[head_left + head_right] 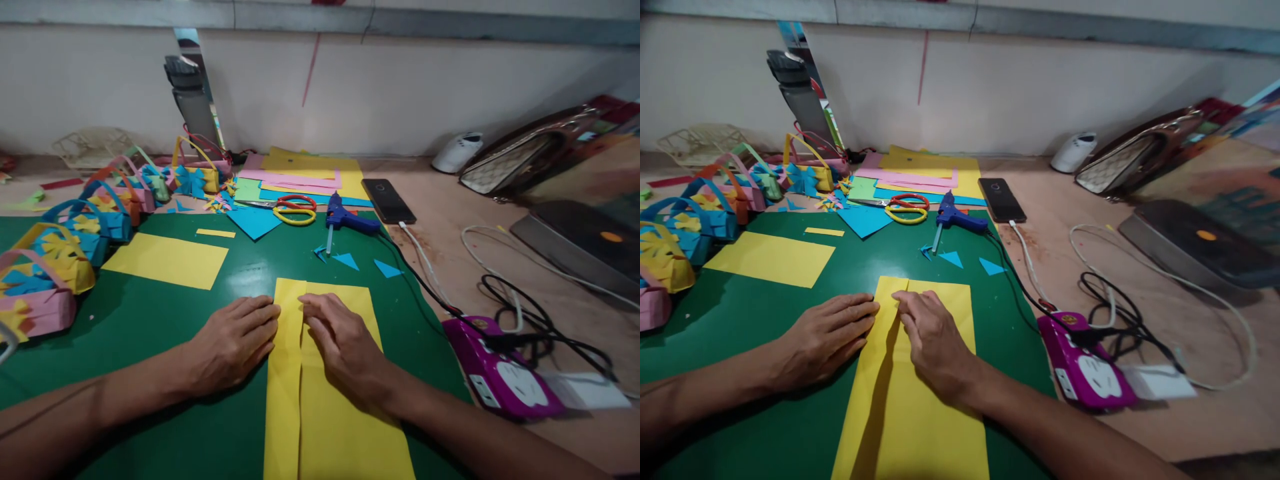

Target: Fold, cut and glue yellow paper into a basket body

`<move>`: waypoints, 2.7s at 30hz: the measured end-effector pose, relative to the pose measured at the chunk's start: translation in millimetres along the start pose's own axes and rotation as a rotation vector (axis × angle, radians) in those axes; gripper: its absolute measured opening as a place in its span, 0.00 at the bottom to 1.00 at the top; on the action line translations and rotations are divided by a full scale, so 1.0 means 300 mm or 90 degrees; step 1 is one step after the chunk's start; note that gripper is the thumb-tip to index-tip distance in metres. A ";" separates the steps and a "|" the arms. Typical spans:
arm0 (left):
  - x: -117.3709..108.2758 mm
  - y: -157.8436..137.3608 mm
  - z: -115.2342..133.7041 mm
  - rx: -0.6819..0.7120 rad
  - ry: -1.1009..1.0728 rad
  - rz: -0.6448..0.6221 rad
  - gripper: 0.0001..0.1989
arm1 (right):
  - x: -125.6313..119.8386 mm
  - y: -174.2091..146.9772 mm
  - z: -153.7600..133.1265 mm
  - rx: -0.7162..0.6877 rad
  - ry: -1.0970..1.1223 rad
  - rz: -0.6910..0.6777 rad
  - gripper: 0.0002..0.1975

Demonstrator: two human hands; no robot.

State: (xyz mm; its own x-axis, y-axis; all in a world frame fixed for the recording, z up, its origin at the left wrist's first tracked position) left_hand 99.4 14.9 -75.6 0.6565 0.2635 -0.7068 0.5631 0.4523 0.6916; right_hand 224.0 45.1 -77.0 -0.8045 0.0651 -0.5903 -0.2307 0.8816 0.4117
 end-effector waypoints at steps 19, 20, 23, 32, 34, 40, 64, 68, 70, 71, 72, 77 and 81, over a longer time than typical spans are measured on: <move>-0.018 -0.032 0.006 -0.003 -0.084 0.012 0.11 | 0.127 0.074 0.112 0.528 0.150 -0.211 0.03; -0.020 -0.030 0.006 -0.005 -0.089 0.014 0.11 | 0.125 0.074 0.114 0.538 0.138 -0.212 0.04; -0.024 -0.023 0.005 -0.011 -0.102 0.020 0.12 | 0.120 0.074 0.120 0.545 0.106 -0.224 0.06; -0.023 -0.017 0.000 -0.021 -0.125 0.012 0.09 | 0.136 0.084 0.133 0.543 0.153 -0.273 0.07; -0.020 -0.020 -0.003 -0.029 -0.129 0.005 0.09 | 0.143 0.082 0.131 0.548 0.183 -0.298 0.09; -0.019 -0.024 -0.009 -0.047 -0.153 0.009 0.09 | 0.149 0.079 0.133 0.564 0.211 -0.316 0.11; 0.005 -0.016 -0.058 -0.155 -0.188 -0.033 0.18 | 0.120 0.159 0.066 0.156 0.027 -0.474 0.11; 0.033 -0.020 -0.034 -0.041 -0.102 -0.088 0.28 | 0.139 0.144 0.073 0.176 0.005 -0.533 0.09; 0.044 -0.022 -0.028 -0.005 -0.088 -0.115 0.30 | 0.150 0.142 0.083 0.193 0.002 -0.546 0.09; 0.045 -0.021 -0.027 0.004 -0.093 -0.119 0.29 | 0.155 0.141 0.088 0.201 0.002 -0.552 0.09; 0.043 -0.019 -0.026 0.011 -0.104 -0.117 0.28 | 0.160 0.141 0.091 0.208 0.000 -0.557 0.09; 0.025 0.000 -0.037 -0.008 -0.172 -0.075 0.19 | 0.168 0.158 0.069 0.186 -0.054 -0.568 0.05; 0.019 0.004 -0.059 -0.065 -0.227 -0.041 0.10 | 0.169 0.175 0.036 0.142 -0.105 -0.579 0.04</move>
State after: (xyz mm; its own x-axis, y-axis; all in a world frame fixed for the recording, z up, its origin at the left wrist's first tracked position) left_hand 94.9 31.9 -81.4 0.7651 -0.0742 -0.6396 0.5678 0.5461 0.6159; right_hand 176.9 99.8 -92.7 -0.2766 -0.6398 -0.7170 -0.6068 0.6949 -0.3860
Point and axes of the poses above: each hand's wrist, its own y-axis towards the middle knuckle, its own x-axis out of the palm, z = x × y, the point moved 8 cm from there along y, towards the middle knuckle, and after that the axes turned 15 degrees about z, right-handed, at the moved point
